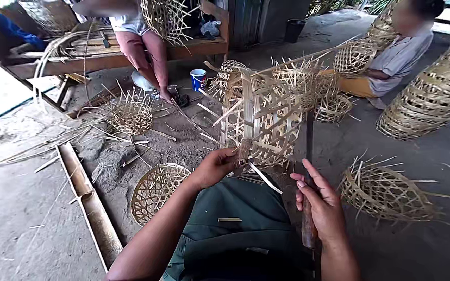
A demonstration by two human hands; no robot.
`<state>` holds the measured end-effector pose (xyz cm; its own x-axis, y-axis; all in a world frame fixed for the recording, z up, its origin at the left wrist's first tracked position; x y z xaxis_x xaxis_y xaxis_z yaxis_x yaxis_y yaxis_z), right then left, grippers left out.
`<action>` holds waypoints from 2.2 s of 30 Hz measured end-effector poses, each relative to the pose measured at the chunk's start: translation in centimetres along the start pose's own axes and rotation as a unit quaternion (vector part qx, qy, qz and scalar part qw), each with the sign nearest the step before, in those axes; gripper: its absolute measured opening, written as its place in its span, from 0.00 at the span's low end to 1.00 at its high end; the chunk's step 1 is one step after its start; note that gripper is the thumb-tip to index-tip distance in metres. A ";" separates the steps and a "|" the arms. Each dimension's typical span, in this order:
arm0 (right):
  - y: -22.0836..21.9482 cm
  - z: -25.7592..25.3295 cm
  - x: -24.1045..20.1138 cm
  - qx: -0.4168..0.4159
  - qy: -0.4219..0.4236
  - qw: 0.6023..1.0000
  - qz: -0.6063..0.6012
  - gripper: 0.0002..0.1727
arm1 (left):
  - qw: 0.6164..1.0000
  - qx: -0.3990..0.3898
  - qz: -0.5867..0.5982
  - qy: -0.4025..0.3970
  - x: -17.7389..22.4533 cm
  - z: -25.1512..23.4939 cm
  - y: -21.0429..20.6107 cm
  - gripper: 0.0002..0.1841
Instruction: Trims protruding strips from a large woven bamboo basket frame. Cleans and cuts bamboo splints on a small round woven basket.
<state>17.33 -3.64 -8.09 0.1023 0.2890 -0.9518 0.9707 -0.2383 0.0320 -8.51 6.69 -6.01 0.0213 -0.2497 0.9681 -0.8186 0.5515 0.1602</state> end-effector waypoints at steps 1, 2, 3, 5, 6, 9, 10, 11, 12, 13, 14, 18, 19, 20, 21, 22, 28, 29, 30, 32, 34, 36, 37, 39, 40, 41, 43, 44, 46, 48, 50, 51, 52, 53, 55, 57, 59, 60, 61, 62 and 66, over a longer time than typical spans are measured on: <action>0.0 0.0 0.2 -0.004 -0.004 1.000 -0.001 0.30 | 1.000 0.015 -0.020 0.001 0.0 -0.1 0.3 0.11; 0.1 0.1 0.4 -0.007 -0.008 1.000 -0.002 0.29 | 0.999 0.024 -0.036 0.003 0.0 -0.2 0.5 0.11; 0.1 0.1 0.5 -0.010 -0.012 1.000 -0.003 0.29 | 0.999 0.028 -0.046 0.003 0.1 -0.3 0.7 0.11; 0.2 0.3 0.9 -0.014 -0.023 1.000 -0.006 0.28 | 0.998 0.031 -0.052 0.001 0.4 -0.4 0.9 0.10; 0.3 0.4 1.0 -0.016 -0.027 0.999 -0.008 0.27 | 0.998 0.029 -0.052 0.001 0.5 -0.4 0.9 0.11; 0.2 0.6 1.2 -0.023 -0.032 0.999 -0.005 0.27 | 0.997 0.034 -0.066 0.002 0.2 -0.5 0.8 0.14; 0.2 0.6 1.1 -0.024 -0.032 0.999 -0.005 0.27 | 0.996 0.046 -0.077 -0.004 0.1 -0.6 0.7 0.13; 0.2 0.6 1.1 -0.024 -0.033 0.999 -0.007 0.27 | 0.993 0.062 -0.094 -0.016 0.0 -0.5 0.6 0.12; 0.2 0.7 1.0 -0.024 -0.034 0.999 -0.009 0.27 | 0.989 0.082 -0.120 -0.038 0.1 -0.4 0.5 0.10; 0.2 0.7 1.0 -0.024 -0.034 0.999 -0.011 0.28 | 0.979 0.103 -0.163 -0.067 0.4 -0.3 0.2 0.09; 0.2 0.7 0.9 -0.025 -0.034 0.999 -0.012 0.28 | 0.963 0.122 -0.220 -0.099 1.0 0.0 -0.3 0.10; 0.4 0.9 0.8 -0.030 -0.039 0.999 -0.016 0.31 | 0.880 0.149 -0.427 -0.147 1.3 0.9 -5.0 0.12; 0.4 1.0 1.1 -0.029 -0.046 0.998 -0.020 0.34 | 0.872 0.147 -0.447 -0.136 0.2 1.0 -6.4 0.15; 0.2 1.1 1.4 -0.024 -0.058 0.998 -0.021 0.38 | 0.870 0.149 -0.454 -0.125 -1.1 1.1 -7.7 0.17; 0.1 1.3 1.9 -0.017 -0.074 0.997 -0.019 0.42 | 0.871 0.149 -0.455 -0.112 -2.4 1.4 -8.8 0.18; -0.1 1.5 2.6 -0.009 -0.091 0.996 -0.021 0.45 | 0.874 0.148 -0.452 -0.097 -3.4 1.7 -9.9 0.18; -0.8 2.6 6.0 0.064 -0.175 0.982 -0.005 0.53 | 0.878 0.128 -0.461 -0.028 -5.9 2.6 -12.9 0.18; -0.9 2.6 6.0 0.072 -0.179 0.981 0.002 0.54 | 0.886 0.111 -0.449 -0.019 -5.9 2.6 -13.0 0.18; -1.1 2.5 6.0 0.079 -0.180 0.980 0.008 0.52 | 0.896 0.090 -0.434 -0.009 -5.9 2.5 -13.1 0.17; -1.1 1.8 6.0 0.085 -0.174 0.981 0.023 0.46 | 0.925 0.041 -0.377 0.035 -5.7 2.3 -12.8 0.16; -0.9 1.1 6.1 0.090 -0.170 0.980 0.040 0.37 | 0.947 -0.002 -0.305 0.099 -5.1 1.9 -12.0 0.17; -0.6 0.5 6.4 0.096 -0.165 0.980 0.046 0.32 | 0.954 -0.038 -0.252 0.157 -4.6 1.7 -11.0 0.18; -0.4 0.4 6.6 0.098 -0.162 0.981 0.045 0.30 | 0.956 -0.046 -0.229 0.177 -4.6 1.7 -10.5 0.19; 0.0 0.0 6.9 0.094 -0.148 0.984 0.043 0.30 | 0.954 -0.047 -0.212 0.204 -5.0 1.5 -9.9 0.19; 0.2 -0.3 6.8 0.086 -0.134 0.986 0.047 0.30 | 0.951 -0.043 -0.213 0.218 -5.5 1.4 -9.8 0.19; 0.4 -0.6 6.6 0.077 -0.116 0.989 0.054 0.31 | 0.948 -0.041 -0.211 0.235 -6.0 1.2 -9.8 0.18; 0.9 -1.3 6.1 0.069 -0.070 0.992 0.076 0.31 | 0.945 -0.050 -0.182 0.268 -7.5 0.6 -10.3 0.16; 1.3 -1.6 5.7 0.065 -0.052 0.992 0.099 0.30 | 0.948 -0.059 -0.143 0.279 -8.1 0.2 -10.9 0.15; 1.9 -2.1 4.3 0.055 -0.047 0.978 0.196 0.22 | 0.954 -0.074 -0.002 0.290 -8.4 -0.8 -12.2 0.15; 2.2 -2.7 3.1 0.020 -0.072 0.966 0.249 0.18 | 0.929 -0.081 0.159 0.323 -8.8 -1.7 -13.1 0.17; 2.6 -3.4 3.9 -0.023 -0.089 0.969 0.228 0.22 | 0.897 -0.083 0.255 0.352 -10.2 -2.3 -13.5 0.16; 3.0 -3.6 4.9 -0.034 -0.096 0.973 0.209 0.28 | 0.888 -0.080 0.275 0.359 -11.2 -2.6 -13.6 0.14; 3.4 -3.6 5.9 -0.032 -0.098 0.976 0.193 0.34 | 0.884 -0.079 0.286 0.362 -12.0 -2.7 -13.7 0.13; 3.8 -3.3 6.7 -0.019 -0.091 0.979 0.179 0.41 | 0.882 -0.076 0.290 0.363 -12.3 -2.8 -13.7 0.12; 4.5 -2.0 7.2 0.042 -0.062 0.990 0.123 0.47 | 0.879 -0.061 0.295 0.368 -12.3 -3.2 -13.5 0.11; 4.9 0.6 7.3 0.122 -0.023 0.991 0.039 0.48 | 0.872 -0.055 0.305 0.379 -12.3 -3.1 -13.5 0.11; 5.3 3.6 7.1 0.196 0.032 0.980 0.022 0.39 | 0.868 -0.066 0.316 0.376 -12.5 -3.1 -13.4 0.10; 5.4 5.2 6.7 0.214 0.072 0.974 0.031 0.36 | 0.870 -0.075 0.318 0.369 -12.7 -3.1 -13.3 0.10; 5.5 6.6 6.2 0.214 0.117 0.969 0.043 0.35 | 0.873 -0.084 0.316 0.362 -12.8 -3.2 -13.2 0.11; 5.5 7.9 5.6 0.204 0.156 0.965 0.051 0.33 | 0.876 -0.090 0.312 0.356 -12.8 -3.3 -13.1 0.11; 5.6 11.6 4.2 0.112 0.209 0.969 0.066 0.22 | 0.873 -0.093 0.314 0.360 -12.8 -3.6 -13.1 0.11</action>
<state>20.66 -14.54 -15.45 0.3473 0.5810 -0.7361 0.8762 -0.4807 0.0339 4.01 5.58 -19.81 0.0118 0.6776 0.7354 -0.6924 0.5361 -0.4828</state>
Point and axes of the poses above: each hand's wrist, its own z-axis away from the middle knuckle, its own y-axis out of the back of the hand, x = y × z, the point moved 6 cm from there along -z, towards the middle knuckle, and after that the axes turned 5 degrees about y, right-handed, at the moved point
